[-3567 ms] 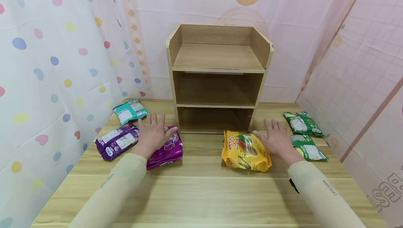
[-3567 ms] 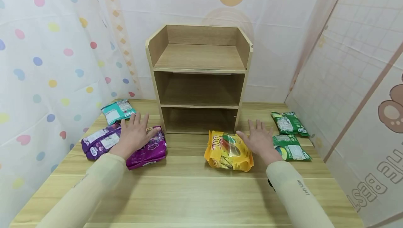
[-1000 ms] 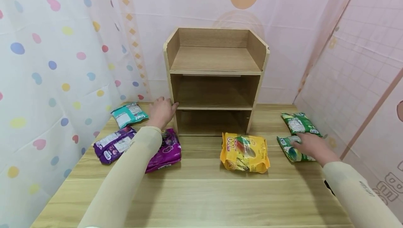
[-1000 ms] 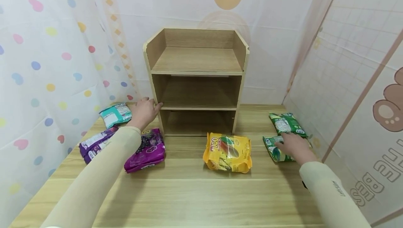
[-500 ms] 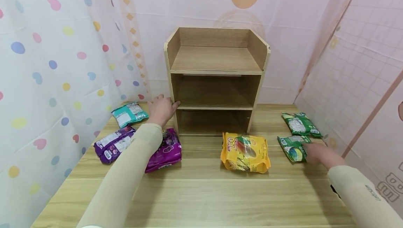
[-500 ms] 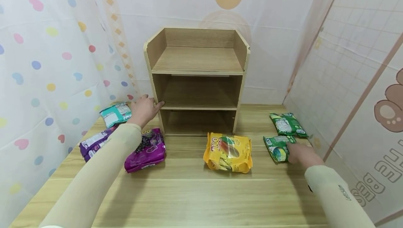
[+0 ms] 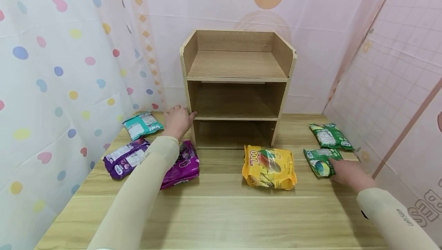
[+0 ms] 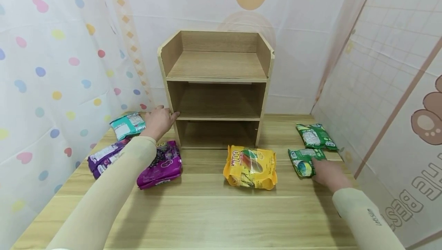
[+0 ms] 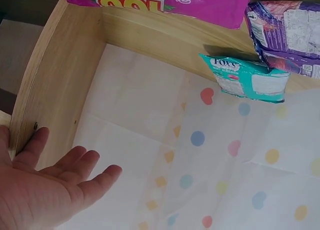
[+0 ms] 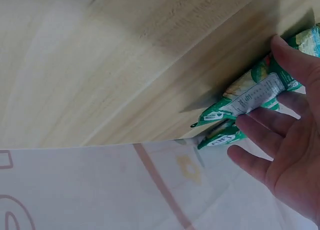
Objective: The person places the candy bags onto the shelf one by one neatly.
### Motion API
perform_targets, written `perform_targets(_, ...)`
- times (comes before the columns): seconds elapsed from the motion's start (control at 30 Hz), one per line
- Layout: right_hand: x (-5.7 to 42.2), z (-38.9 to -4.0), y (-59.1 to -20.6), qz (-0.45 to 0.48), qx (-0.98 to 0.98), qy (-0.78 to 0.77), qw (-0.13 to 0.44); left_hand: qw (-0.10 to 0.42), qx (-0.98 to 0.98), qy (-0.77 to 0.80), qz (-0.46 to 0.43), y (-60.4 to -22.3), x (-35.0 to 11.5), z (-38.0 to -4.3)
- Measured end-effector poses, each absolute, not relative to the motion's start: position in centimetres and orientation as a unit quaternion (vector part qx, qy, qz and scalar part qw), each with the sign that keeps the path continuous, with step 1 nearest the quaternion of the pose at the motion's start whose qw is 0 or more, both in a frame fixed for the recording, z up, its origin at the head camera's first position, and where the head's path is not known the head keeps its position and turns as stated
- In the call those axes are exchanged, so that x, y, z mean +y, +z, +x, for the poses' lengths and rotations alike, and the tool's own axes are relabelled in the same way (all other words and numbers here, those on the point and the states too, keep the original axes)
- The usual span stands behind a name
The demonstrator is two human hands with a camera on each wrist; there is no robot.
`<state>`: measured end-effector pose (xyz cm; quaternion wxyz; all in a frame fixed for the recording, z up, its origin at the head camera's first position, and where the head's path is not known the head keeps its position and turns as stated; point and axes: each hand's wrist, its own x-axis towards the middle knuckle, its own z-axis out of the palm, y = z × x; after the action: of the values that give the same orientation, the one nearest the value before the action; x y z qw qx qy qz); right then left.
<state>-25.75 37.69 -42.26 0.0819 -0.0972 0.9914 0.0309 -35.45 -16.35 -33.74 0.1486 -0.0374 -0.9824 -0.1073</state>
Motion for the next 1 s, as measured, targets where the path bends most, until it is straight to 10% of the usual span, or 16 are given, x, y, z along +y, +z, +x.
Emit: perform_targets(1.0,33.1,-26.2,-43.5,-0.107,0.990,0.085,-0.028,0.128,-0.985,-0.117,-0.023,-33.5,-16.2,-35.4)
